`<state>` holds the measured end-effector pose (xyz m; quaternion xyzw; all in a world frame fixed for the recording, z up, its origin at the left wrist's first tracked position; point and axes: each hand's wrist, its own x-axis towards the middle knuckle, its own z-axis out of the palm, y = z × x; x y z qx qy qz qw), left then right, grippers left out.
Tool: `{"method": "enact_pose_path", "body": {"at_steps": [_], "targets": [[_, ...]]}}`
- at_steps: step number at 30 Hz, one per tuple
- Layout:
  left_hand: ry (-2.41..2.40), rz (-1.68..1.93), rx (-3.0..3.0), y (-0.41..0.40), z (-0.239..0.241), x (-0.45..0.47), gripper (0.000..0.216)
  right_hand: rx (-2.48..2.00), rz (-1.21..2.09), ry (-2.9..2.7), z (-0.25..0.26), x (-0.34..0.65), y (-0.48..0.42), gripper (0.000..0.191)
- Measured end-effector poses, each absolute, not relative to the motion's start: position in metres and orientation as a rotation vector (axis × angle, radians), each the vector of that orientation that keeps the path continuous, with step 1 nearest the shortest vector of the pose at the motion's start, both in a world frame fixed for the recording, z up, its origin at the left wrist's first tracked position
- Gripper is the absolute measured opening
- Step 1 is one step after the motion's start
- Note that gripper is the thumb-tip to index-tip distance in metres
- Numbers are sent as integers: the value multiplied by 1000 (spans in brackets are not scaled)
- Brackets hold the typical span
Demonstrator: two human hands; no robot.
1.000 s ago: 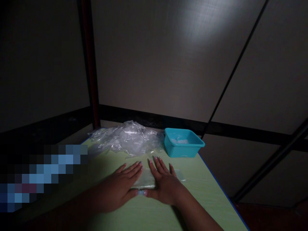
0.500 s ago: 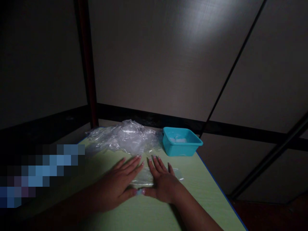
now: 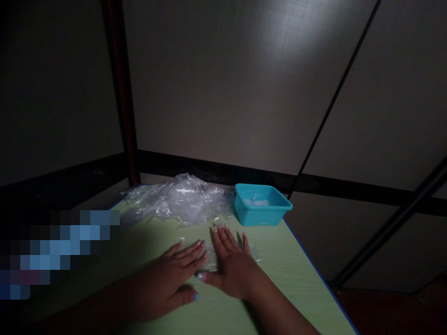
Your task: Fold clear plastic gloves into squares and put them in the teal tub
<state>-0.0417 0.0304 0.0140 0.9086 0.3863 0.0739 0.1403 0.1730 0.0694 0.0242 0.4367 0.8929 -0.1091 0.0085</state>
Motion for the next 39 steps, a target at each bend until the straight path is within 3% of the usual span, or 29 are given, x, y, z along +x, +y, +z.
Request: {"method": "enact_pose_path", "body": {"at_steps": [6,25,31,39], "targets": [[1184,213,2636,29,8,-41,69,1355,-337,2830,23,170,66,66],[1756,237,2483,34,-2,-43,84,1491,-382,2702,20,172,73,62],[1367,399,2679,41,6,-48,62,1457,-387,2699,20,173,73,62],[1058,313,2658,43,6,-53,54,1479,-399,2703,18,177,75,54]]}}
